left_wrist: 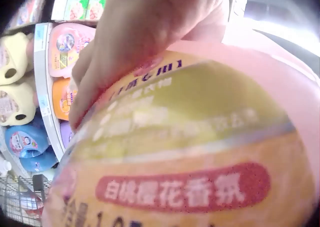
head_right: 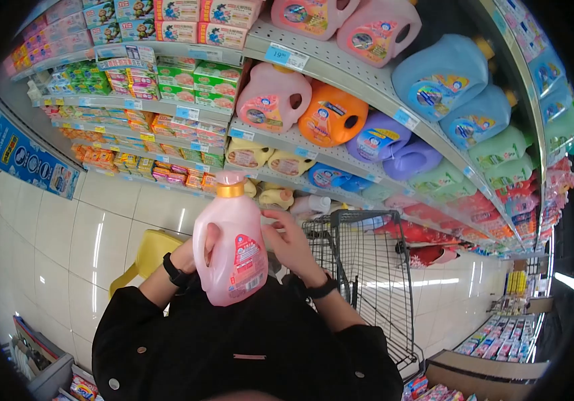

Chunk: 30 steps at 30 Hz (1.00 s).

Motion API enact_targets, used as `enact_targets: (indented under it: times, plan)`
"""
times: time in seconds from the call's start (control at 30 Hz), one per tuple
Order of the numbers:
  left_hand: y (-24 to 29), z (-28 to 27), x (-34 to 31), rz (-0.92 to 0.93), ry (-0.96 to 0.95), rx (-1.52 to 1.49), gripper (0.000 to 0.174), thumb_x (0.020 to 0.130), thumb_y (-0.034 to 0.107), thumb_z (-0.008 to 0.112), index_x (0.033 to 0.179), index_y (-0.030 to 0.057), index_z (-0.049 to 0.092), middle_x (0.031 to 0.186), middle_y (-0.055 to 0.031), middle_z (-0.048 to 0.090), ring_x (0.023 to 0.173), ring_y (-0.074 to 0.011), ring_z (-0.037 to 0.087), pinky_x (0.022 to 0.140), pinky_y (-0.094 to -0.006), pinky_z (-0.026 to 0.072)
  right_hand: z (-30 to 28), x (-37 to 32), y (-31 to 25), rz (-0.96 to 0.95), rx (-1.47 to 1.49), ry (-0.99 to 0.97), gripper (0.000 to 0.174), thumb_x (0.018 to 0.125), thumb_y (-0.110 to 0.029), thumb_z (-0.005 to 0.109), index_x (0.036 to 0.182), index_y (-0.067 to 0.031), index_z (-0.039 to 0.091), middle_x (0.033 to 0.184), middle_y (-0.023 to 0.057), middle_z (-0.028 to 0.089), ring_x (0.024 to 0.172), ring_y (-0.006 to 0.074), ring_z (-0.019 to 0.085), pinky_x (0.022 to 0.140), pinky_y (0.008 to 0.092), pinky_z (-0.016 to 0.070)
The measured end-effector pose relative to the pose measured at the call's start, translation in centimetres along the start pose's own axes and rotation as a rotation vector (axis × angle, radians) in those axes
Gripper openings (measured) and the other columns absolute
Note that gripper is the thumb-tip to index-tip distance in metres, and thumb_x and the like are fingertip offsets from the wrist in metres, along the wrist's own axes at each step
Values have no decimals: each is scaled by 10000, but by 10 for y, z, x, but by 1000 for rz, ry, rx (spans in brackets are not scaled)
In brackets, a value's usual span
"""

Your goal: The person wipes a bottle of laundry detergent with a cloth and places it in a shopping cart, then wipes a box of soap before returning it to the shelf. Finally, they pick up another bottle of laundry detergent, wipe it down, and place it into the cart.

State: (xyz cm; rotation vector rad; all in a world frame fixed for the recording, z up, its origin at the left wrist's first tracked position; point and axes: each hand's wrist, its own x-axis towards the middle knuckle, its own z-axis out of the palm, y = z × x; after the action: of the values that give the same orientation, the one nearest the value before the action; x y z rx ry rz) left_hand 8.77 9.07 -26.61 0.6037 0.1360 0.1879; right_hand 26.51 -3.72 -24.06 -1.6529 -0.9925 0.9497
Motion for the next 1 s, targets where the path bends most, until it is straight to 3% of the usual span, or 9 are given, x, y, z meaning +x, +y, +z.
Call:
enact_targets:
  times: [0.07, 0.23, 0.33, 0.47, 0.53, 0.57, 0.7, 0.83, 1.0]
  plan:
    - [-2, -1, 3, 21, -27, -26, 777, 822, 454, 685, 1374, 25, 346, 1224, -125, 548, 1107, -212, 567, 935, -365, 487, -8, -10, -15, 83, 56, 83, 264, 950, -80, 474, 1183, 5, 561, 957, 48, 606, 933, 142, 585, 871, 266, 458]
    - [1, 9, 14, -41, 70, 9, 596, 868, 387, 676, 1272, 31, 423, 1039, -63, 547, 937, -124, 575, 769, -280, 517, 14, -32, -67, 80, 290, -460, 260, 961, -94, 490, 1194, 17, 519, 1082, 86, 610, 1002, 148, 597, 877, 295, 468]
    - [6, 11, 14, -119, 110, 31, 633, 858, 359, 698, 1279, 9, 381, 1029, -67, 547, 894, -131, 595, 739, -274, 526, 34, -34, -67, 204, 392, -503, 313, 932, -110, 568, 1214, -1, 488, 1088, 62, 599, 1028, 135, 584, 883, 281, 474]
    - [-1, -1, 16, -148, 270, 115, 717, 837, 253, 728, 1320, -33, 280, 1044, -103, 558, 842, -138, 612, 702, -268, 535, 48, -26, -63, 395, 496, -453, 428, 901, -140, 624, 1253, 3, 425, 1100, 67, 576, 1017, 137, 579, 863, 283, 474]
    - [6, -4, 15, -91, 315, 266, 753, 823, 196, 733, 1332, -50, 236, 1067, -123, 562, 840, -140, 616, 689, -265, 538, 56, -23, -63, 398, 500, -405, 270, 926, -217, 594, 1104, -25, 527, 1000, 36, 594, 910, 98, 572, 797, 259, 459]
    - [8, -13, 16, -142, 338, 368, 694, 803, 122, 714, 1345, -13, 301, 1058, -118, 587, 946, -168, 624, 816, -294, 533, 59, -18, -54, 409, 475, -391, 237, 934, -240, 583, 1050, -37, 551, 971, 27, 596, 877, 87, 565, 777, 253, 453]
    - [25, -33, 4, 98, 341, 554, 570, 820, 56, 645, 1327, 11, 389, 1164, -84, 546, 962, -121, 569, 861, -279, 479, 67, -10, -46, 406, 443, -223, 263, 959, -293, 543, 815, -76, 584, 826, -13, 593, 766, 55, 529, 701, 235, 422]
    - [40, -48, -22, 130, 401, 258, 376, 937, 42, 469, 1310, 35, 423, 1078, -84, 590, 791, -106, 564, 783, -259, 491, 55, -3, -40, 350, 327, -141, 268, 962, -277, 547, 805, -69, 606, 776, -13, 595, 738, 62, 531, 703, 241, 428]
    - [42, -46, -37, 233, 423, 359, 200, 976, 138, 447, 1137, 33, 504, 860, -41, 614, 674, -84, 542, 620, -235, 457, 51, 16, -35, 324, 405, -34, 216, 969, -258, 527, 892, -61, 575, 696, -32, 500, 707, 86, 473, 701, 230, 384]
